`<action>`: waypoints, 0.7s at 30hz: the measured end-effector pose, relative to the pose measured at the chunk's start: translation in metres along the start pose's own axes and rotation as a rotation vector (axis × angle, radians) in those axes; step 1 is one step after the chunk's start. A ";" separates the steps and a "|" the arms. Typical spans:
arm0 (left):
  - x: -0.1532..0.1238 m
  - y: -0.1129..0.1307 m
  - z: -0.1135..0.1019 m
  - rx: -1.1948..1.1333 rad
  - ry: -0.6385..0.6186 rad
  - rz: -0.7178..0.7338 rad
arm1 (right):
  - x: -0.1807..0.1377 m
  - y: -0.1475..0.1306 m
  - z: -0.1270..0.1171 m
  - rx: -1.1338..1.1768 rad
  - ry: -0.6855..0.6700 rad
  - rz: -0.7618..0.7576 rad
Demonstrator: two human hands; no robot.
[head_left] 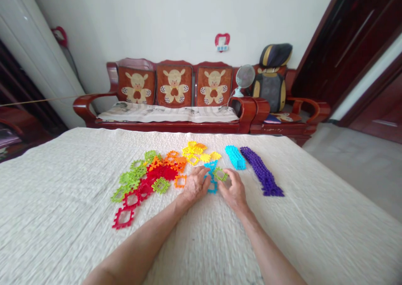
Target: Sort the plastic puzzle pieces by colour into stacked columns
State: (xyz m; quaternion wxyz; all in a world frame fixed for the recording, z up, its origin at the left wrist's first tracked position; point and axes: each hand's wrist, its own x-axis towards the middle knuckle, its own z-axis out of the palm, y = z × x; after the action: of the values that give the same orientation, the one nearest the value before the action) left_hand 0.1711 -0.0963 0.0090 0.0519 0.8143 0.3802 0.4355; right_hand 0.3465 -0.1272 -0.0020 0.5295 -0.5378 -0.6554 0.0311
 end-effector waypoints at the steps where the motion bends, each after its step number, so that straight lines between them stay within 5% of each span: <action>1: 0.001 0.003 -0.001 -0.002 -0.007 -0.002 | 0.000 -0.003 0.000 0.029 -0.025 -0.025; 10: 0.012 0.004 -0.002 -0.123 -0.010 -0.295 | -0.004 -0.013 0.002 0.096 -0.120 -0.099; 16: 0.025 -0.024 -0.028 0.187 0.029 -0.454 | -0.005 -0.008 0.003 -0.019 -0.218 -0.039; 21: 0.022 -0.036 -0.032 0.346 0.050 -0.357 | -0.005 -0.011 0.001 -0.079 -0.310 -0.020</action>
State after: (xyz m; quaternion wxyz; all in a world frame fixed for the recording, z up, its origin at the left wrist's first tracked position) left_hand 0.1337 -0.0641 0.0292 -0.0216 0.7201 0.5879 0.3680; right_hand 0.3374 -0.1350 0.0013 0.4009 -0.5404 -0.7351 0.0826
